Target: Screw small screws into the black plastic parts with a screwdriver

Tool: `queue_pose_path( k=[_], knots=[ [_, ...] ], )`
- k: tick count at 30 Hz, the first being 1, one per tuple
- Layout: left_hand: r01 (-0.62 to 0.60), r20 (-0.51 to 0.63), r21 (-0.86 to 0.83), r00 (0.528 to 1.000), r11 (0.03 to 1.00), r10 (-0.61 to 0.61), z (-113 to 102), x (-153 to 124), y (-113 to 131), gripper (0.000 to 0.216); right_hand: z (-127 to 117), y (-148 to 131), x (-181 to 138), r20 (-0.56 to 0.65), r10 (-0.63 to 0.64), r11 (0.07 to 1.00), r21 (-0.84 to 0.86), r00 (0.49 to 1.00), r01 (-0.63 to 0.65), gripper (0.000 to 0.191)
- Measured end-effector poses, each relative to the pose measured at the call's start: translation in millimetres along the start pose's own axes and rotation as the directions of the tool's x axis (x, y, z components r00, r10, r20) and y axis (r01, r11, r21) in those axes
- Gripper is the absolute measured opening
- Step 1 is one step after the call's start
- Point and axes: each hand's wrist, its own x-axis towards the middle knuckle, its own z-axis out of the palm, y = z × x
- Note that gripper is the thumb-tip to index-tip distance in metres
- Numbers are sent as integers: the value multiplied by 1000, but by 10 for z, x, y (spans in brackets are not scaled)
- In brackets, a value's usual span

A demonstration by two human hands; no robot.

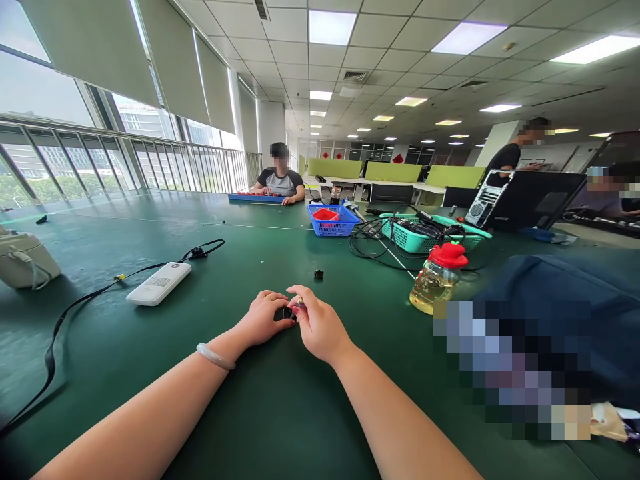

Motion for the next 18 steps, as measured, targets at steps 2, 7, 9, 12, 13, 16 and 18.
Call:
queue_pose_path(
  k=[2, 7, 9, 12, 13, 16, 18],
  knots=[
    [-2, 1, 6, 1000, 1000, 2, -5, 0, 0, 36, -6, 9, -4, -28, -13, 1000, -5, 1000, 13, 29],
    [2, 0, 5, 1000, 1000, -2, -17, -1, 2, 37, -39, -3, -8, -152, -30, 1000, -12, 988, 29, 25],
    [5, -2, 6, 1000, 1000, -5, -21, -4, 7, 38, -46, -8, -8, -174, -37, 999, -16, 984, 34, 24],
    [12, -4, 4, 1000, 1000, -12, -31, -9, 18, 37, -48, -7, -8, -194, -49, 999, -21, 980, 45, 23],
    [13, -3, 3, 1000, 1000, -13, -34, -11, 22, 37, -48, -4, -8, -205, -49, 999, -20, 978, 46, 23],
    [9, 2, 5, 1000, 1000, -9, -39, -11, 27, 37, -46, 13, -8, -232, -45, 999, -13, 972, 43, 23],
    [8, 6, 6, 1000, 1000, -8, -37, -9, 24, 37, -41, 31, -8, -222, -38, 999, -11, 974, 36, 23]
  ],
)
